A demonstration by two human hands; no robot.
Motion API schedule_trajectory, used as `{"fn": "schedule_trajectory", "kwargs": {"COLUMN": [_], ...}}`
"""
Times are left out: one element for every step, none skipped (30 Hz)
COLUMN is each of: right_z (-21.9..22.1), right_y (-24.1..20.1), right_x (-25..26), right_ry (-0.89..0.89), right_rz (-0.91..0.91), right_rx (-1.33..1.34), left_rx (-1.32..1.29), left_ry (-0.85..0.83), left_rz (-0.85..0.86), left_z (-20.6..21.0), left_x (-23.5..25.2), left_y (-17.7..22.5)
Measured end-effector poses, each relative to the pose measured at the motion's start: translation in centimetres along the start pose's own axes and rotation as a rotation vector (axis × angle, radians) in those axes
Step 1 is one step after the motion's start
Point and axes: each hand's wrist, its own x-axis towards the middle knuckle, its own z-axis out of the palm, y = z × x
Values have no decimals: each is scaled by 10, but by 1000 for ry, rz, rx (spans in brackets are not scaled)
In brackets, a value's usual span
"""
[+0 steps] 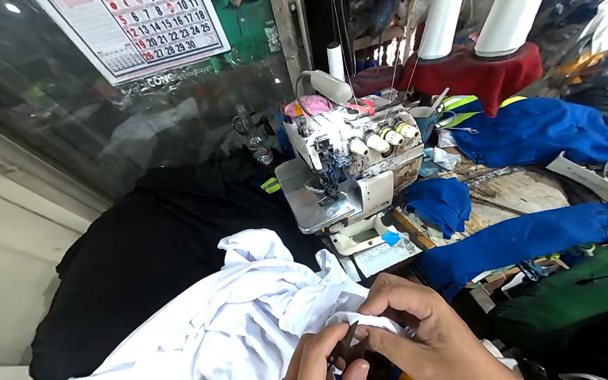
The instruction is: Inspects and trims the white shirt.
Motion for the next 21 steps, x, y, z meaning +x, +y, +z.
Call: {"fn": "schedule_trajectory", "kwargs": {"right_z": [0,0,0,0,-1,-1,-1,-2,-2,-2,-2,-2,-2,-2,-2,-2,-2,-2,-2,-2,-2], "right_y": [0,0,0,0,0,0,0,0,0,0,0,0,1,2,3,4,4,5,5,5,4], "right_x": [0,0,0,0,0,0,0,0,0,0,-1,-1,-1,-1,-2,-2,-2,-3,-3,-3,-3], "right_ry": [1,2,3,1,-2,-4,-5,-6,-8,-9,-10,-9,-10,-11,-13,-12,-11,-11,-11,-10,-5], "right_rz": [0,-2,-6,-5,-3,-1,-1,0,2,6,8,8,6,6,7,6,3,-2,-6,-12,-18], "right_rx": [-2,-5,-7,-12,-18,-22,-23,-22,-20,-17,-14,-10,-2,11,23,33,40,40,37,33,27], "left_rx": [-11,-21,-32,-44,-56,-68,-79,-92,-103,-114,-120,-123,-125,-129,-134,-137,-136,-133,-128,-122,-115], "left_ry": [4,9,15,22,24,24,26,30,36,41,45,48,52,55,60,64,65,66,67,69,70], "left_rz": [-2,-4,-6,-7,-7,-5,-1,2,3,3,3,2,2,3,6,9,12,13,13,15,19], "left_z": [1,2,4,5,6,7,7,8,8,9,9,10,11,11,12,12,13,13,13,13,13], "left_x": [0,0,-1,-1,-1,-1,-1,-1,-1,-1,-1,-1,-1,-2,-2,-2,-2,-3,-3,-3,-3], "left_y": [0,-1,-1,-1,-2,-3,-3,-3,-3,-3,-3,-3,-4,-4,-5,-5,-6,-6,-6,-7,-7]}}
